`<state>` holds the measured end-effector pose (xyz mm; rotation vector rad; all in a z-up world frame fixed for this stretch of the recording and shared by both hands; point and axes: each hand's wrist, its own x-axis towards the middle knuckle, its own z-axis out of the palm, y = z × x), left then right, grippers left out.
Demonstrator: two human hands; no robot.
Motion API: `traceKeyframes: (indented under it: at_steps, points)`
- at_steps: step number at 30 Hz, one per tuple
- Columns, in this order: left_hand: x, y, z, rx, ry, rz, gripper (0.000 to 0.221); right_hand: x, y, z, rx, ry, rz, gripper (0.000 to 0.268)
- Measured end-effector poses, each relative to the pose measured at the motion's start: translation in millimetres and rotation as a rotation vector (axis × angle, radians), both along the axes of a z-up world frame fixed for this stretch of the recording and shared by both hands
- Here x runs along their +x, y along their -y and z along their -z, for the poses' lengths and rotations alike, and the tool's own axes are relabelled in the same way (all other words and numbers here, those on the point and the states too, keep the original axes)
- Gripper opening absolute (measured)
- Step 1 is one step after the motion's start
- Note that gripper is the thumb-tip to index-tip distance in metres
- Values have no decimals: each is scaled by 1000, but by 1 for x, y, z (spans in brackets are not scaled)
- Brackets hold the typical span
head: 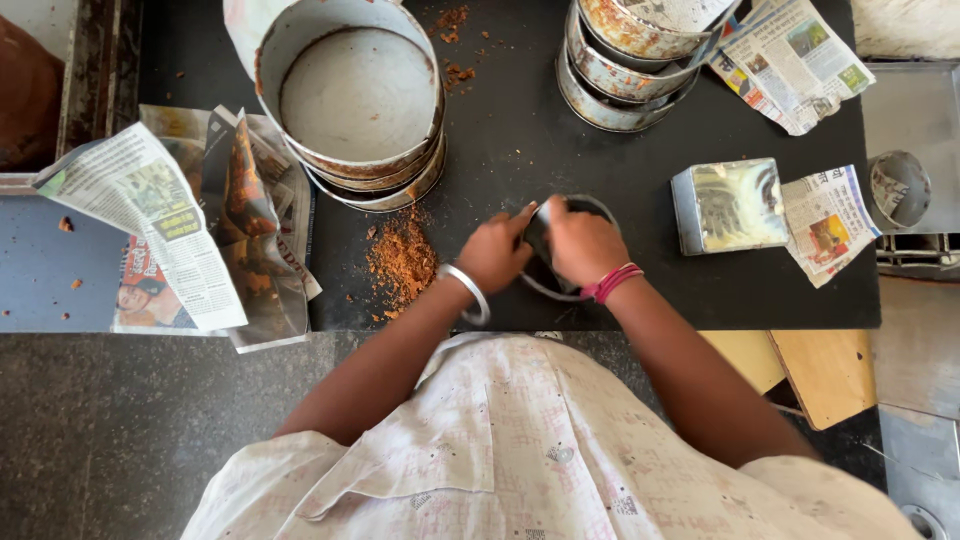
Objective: The person greases the inside of various circular and square cake tins by hand with a cloth, then lines a circular tin with a piece of newspaper.
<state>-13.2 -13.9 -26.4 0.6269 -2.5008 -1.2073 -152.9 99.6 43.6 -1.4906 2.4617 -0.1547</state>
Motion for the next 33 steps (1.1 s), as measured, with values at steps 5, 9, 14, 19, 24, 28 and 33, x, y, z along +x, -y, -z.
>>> traceKeyframes:
  at_steps: [5,9,14,19,24,28,33]
  points:
    - [-5,18,5,-79,-84,125,54,-1,-13,-8,64,22,-60,40]
    - [13,-13,-12,86,50,-3,63,-9,-4,6,-65,-6,229,36]
    - [3,4,8,58,-134,111,59,-10,-7,10,-124,90,35,43]
    - [-16,30,6,26,-12,295,55,-18,-11,12,-61,89,-87,37]
    - [2,-2,-6,-112,152,61,62,-22,-2,21,-161,77,126,38]
    - [-3,17,8,254,-135,153,58,-19,-17,20,-151,247,-142,42]
    - [-7,9,2,420,-83,4,58,-21,-14,19,-94,131,130,39]
